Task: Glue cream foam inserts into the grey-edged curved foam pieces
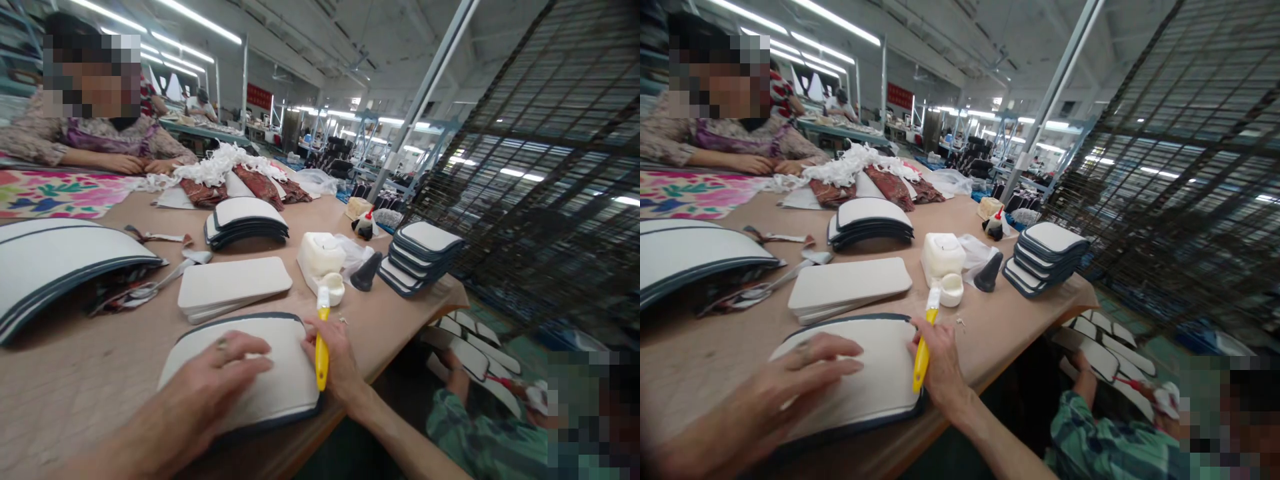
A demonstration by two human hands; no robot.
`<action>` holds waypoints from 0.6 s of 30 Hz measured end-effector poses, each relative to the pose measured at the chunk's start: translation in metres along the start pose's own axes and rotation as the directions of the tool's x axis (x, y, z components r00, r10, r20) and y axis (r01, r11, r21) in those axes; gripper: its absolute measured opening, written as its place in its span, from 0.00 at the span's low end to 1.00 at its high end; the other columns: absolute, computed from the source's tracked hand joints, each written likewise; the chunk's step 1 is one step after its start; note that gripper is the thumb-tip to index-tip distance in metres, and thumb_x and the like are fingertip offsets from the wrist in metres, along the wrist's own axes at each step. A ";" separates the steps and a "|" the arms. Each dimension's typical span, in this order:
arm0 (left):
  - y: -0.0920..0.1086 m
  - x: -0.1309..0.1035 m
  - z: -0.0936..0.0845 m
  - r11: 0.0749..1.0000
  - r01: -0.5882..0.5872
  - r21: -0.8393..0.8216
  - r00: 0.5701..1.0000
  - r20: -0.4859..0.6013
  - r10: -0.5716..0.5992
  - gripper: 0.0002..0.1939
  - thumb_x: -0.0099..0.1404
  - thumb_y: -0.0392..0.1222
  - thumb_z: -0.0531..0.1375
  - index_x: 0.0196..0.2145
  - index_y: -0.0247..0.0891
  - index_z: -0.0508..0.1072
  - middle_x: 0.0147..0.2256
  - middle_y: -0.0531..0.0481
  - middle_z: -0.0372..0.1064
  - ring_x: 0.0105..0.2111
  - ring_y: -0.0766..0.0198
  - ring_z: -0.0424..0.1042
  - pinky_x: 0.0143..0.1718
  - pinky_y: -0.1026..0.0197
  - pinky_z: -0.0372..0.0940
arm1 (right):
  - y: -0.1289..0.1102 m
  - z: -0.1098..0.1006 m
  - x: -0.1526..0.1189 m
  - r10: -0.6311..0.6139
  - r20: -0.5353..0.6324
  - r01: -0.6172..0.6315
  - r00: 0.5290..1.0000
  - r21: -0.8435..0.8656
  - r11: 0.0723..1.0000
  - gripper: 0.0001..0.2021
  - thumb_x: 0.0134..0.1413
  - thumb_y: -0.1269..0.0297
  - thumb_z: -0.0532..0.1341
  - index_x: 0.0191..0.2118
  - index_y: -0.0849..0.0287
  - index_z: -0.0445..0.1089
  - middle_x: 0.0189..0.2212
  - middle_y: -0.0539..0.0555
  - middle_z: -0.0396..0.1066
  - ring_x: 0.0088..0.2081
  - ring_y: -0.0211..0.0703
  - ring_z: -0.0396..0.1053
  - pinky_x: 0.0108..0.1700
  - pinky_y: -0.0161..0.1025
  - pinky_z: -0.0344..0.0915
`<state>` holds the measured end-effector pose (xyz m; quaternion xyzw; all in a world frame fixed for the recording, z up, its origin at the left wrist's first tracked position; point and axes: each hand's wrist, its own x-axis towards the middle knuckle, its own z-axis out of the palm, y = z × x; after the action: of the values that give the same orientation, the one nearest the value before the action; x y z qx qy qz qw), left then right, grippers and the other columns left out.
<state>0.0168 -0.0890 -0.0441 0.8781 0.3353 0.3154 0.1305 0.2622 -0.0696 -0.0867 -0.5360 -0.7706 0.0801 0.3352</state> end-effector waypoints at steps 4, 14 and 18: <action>0.035 0.056 0.024 0.975 -0.223 -0.002 0.930 0.300 0.213 0.13 0.61 0.34 0.52 0.43 0.43 0.69 0.42 0.48 0.70 0.45 0.58 0.66 0.49 0.57 0.58 | 0.003 -0.010 -0.017 -0.025 -0.090 0.032 0.996 0.076 0.997 0.16 0.51 0.76 0.58 0.46 0.54 0.64 0.31 0.48 0.73 0.35 0.41 0.69 0.39 0.38 0.64; 0.030 0.050 0.032 0.962 -0.213 0.172 0.935 0.321 0.149 0.20 0.61 0.34 0.51 0.51 0.48 0.64 0.51 0.53 0.66 0.55 0.59 0.59 0.61 0.53 0.35 | 0.004 -0.028 -0.067 -0.228 -0.211 0.261 0.950 0.143 0.955 0.13 0.52 0.70 0.58 0.45 0.56 0.63 0.35 0.55 0.73 0.38 0.43 0.71 0.42 0.39 0.67; 0.018 0.039 0.036 0.951 -0.238 0.197 0.910 0.387 0.148 0.27 0.59 0.37 0.54 0.56 0.50 0.58 0.55 0.55 0.63 0.57 0.57 0.56 0.62 0.53 0.27 | 0.003 -0.015 -0.073 -0.215 -0.187 0.243 0.958 0.145 0.959 0.16 0.51 0.72 0.58 0.47 0.57 0.62 0.35 0.55 0.74 0.40 0.43 0.71 0.44 0.39 0.66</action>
<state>0.0714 -0.0773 -0.0456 0.9597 0.2515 0.1141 0.0516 0.2884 -0.1361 -0.1086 -0.4178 -0.7869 0.0588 0.4503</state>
